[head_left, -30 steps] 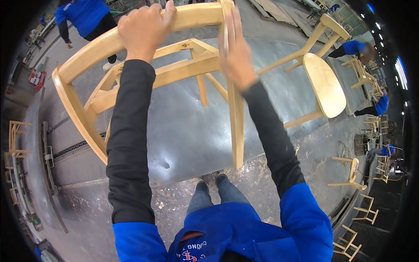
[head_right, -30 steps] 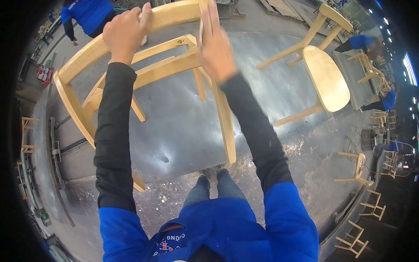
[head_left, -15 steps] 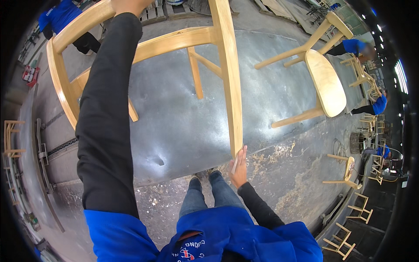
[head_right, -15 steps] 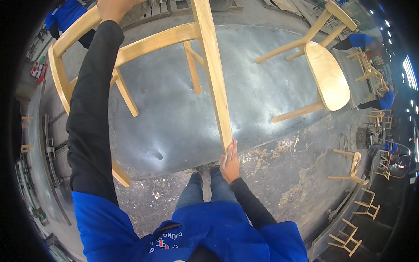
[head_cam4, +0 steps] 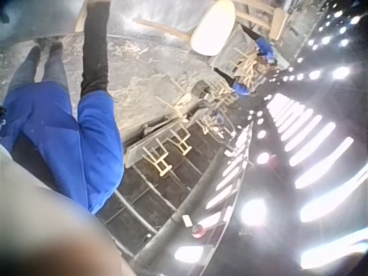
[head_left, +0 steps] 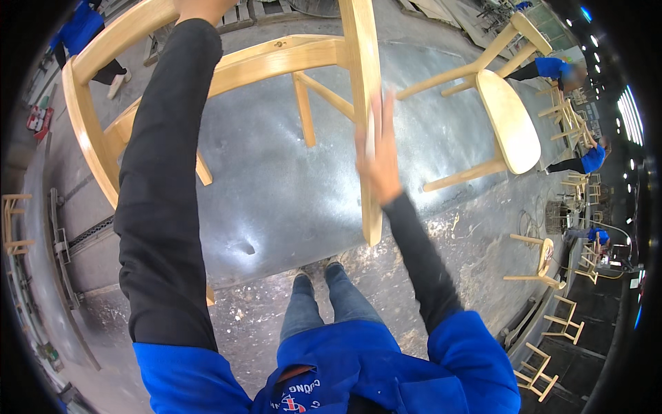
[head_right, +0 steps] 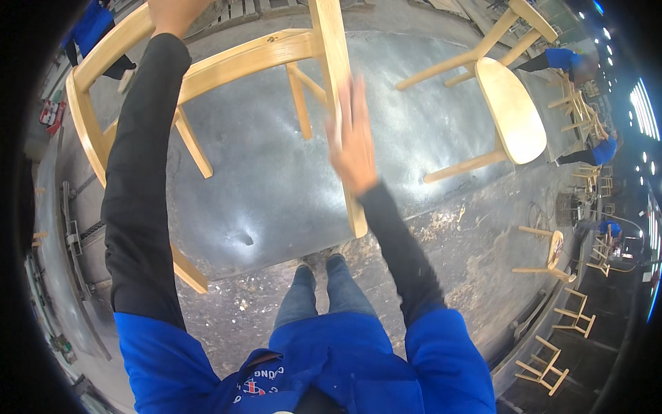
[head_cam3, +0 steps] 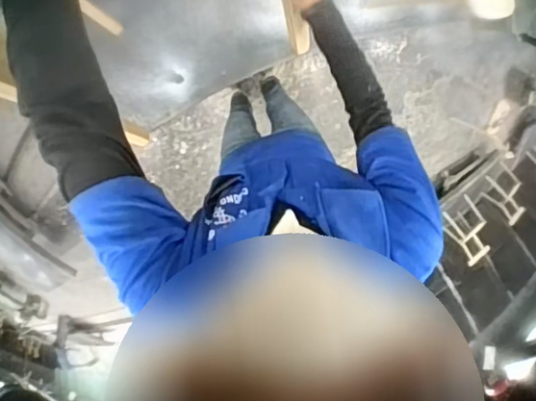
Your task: The person wipes a wooden chair frame with a white cloth, cleaning the legs and crossbars. They rotate the chair to access different sides and continue wiping the frame surfaces.
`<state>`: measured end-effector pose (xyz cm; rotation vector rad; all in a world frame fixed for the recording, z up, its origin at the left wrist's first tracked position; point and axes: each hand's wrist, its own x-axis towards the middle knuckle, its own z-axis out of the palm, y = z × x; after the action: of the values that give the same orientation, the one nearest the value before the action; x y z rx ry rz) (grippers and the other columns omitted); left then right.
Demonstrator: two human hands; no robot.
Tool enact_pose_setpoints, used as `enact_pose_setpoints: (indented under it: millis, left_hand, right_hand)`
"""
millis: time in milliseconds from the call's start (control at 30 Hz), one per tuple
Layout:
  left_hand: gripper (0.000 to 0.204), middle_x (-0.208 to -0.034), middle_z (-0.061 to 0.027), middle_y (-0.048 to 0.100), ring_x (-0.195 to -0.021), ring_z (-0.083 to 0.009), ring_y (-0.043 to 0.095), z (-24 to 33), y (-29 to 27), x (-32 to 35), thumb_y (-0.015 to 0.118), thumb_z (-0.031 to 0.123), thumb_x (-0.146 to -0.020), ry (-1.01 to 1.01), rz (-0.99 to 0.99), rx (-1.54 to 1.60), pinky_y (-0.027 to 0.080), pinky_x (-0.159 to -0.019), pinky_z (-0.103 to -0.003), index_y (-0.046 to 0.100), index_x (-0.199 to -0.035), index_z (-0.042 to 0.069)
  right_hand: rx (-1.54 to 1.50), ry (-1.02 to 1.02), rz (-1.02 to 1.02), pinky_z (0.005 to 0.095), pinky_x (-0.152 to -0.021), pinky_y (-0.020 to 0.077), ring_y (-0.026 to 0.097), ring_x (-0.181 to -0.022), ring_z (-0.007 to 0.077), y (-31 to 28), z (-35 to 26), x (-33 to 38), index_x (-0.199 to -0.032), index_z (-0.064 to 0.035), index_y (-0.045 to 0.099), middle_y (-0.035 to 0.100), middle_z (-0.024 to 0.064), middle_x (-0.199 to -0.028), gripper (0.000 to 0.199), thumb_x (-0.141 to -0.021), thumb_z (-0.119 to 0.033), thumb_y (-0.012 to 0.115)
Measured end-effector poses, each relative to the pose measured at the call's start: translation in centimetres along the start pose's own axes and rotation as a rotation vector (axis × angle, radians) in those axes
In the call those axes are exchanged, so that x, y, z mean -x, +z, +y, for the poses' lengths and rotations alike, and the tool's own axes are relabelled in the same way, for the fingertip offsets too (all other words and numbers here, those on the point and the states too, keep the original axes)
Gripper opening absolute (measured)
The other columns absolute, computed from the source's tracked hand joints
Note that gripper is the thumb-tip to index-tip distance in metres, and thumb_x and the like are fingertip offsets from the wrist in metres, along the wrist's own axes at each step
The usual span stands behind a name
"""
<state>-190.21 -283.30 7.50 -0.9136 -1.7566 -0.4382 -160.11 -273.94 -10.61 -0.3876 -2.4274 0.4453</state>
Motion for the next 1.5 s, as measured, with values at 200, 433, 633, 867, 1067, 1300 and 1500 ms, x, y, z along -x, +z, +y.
enact_pose_setpoints:
  millis: [200,433,633,867,1067,1300,1500]
  left_hand:
    - [0.043,-0.054,-0.0131,0.060,-0.051,-0.0313,0.061,0.9,0.5,0.0,0.051,0.038,-0.086,-0.106,-0.008,0.000,0.047,-0.052,-0.044,0.066,-0.058,0.009]
    - [0.042,-0.058,-0.0119,0.062,-0.058,-0.0285,0.064,0.6,-4.2,-0.3,0.053,0.045,-0.087,0.044,-0.082,0.263,0.048,-0.052,-0.042,0.067,-0.070,0.010]
    - [0.055,-0.057,-0.0115,0.062,-0.056,-0.0268,0.064,-1.6,-8.1,0.8,0.050,0.059,-0.084,-0.059,-0.201,0.138,0.048,-0.051,-0.041,0.068,-0.069,0.010]
    - [0.057,-0.055,-0.0103,0.061,-0.053,-0.0265,0.063,-2.0,-7.2,1.0,0.050,0.061,-0.083,-0.057,-0.163,0.195,0.048,-0.051,-0.040,0.068,-0.063,0.010]
    - [0.057,-0.058,-0.0105,0.063,-0.056,-0.0269,0.064,-2.0,-7.0,0.5,0.051,0.060,-0.082,-0.080,-0.208,0.225,0.049,-0.054,-0.039,0.070,-0.066,0.010]
    - [0.054,-0.059,-0.0098,0.064,-0.058,-0.0270,0.065,-2.0,-6.5,1.0,0.052,0.058,-0.084,-0.070,-0.138,0.209,0.049,-0.056,-0.040,0.070,-0.067,0.010]
    - [0.054,-0.062,-0.0107,0.065,-0.060,-0.0270,0.066,-2.5,-6.1,1.1,0.050,0.056,-0.086,-0.046,-0.160,0.226,0.050,-0.057,-0.040,0.070,-0.065,0.009]
  right_hand:
    - [0.335,0.238,-0.414,0.0496,-0.114,0.0196,0.013,-0.140,0.0471,-2.1,-0.8,27.4,-0.147,0.0019,0.022,0.010,0.0287,-0.153,0.059,-0.096,-0.017,0.043]
    - [0.226,0.288,0.050,0.0500,-0.115,0.0145,0.009,-0.144,0.0383,-11.1,0.9,5.9,-0.149,-0.0066,0.021,0.013,0.0188,-0.156,0.057,-0.095,0.001,0.035]
    - [1.148,-0.488,0.144,0.0577,-0.105,0.0286,0.030,-0.138,0.0305,-13.2,-6.2,-15.5,-0.141,-0.0163,0.043,0.031,0.0082,-0.151,0.056,-0.085,-0.012,0.053]
    - [1.552,-0.588,-0.019,0.0513,-0.105,0.0340,0.042,-0.127,0.0323,-8.7,-8.6,-16.2,-0.118,0.0020,0.060,0.051,0.0161,-0.128,0.043,-0.082,-0.021,0.053]
    - [1.563,-0.648,-0.530,0.0448,-0.110,0.0318,0.043,-0.127,0.0363,-6.9,-10.5,-9.2,-0.118,0.0132,0.056,0.047,0.0238,-0.132,0.048,-0.082,-0.018,0.051]
    - [1.650,-0.713,-0.274,0.0394,-0.109,0.0358,0.046,-0.127,0.0348,-7.8,-5.8,-15.2,-0.125,0.0137,0.049,0.048,0.0246,-0.134,0.052,-0.082,-0.014,0.051]
    - [1.257,-0.560,-0.491,0.0402,-0.112,0.0320,0.045,-0.128,0.0339,-7.0,-5.3,-3.5,-0.127,0.0133,0.049,0.045,0.0234,-0.139,0.053,-0.083,-0.015,0.052]
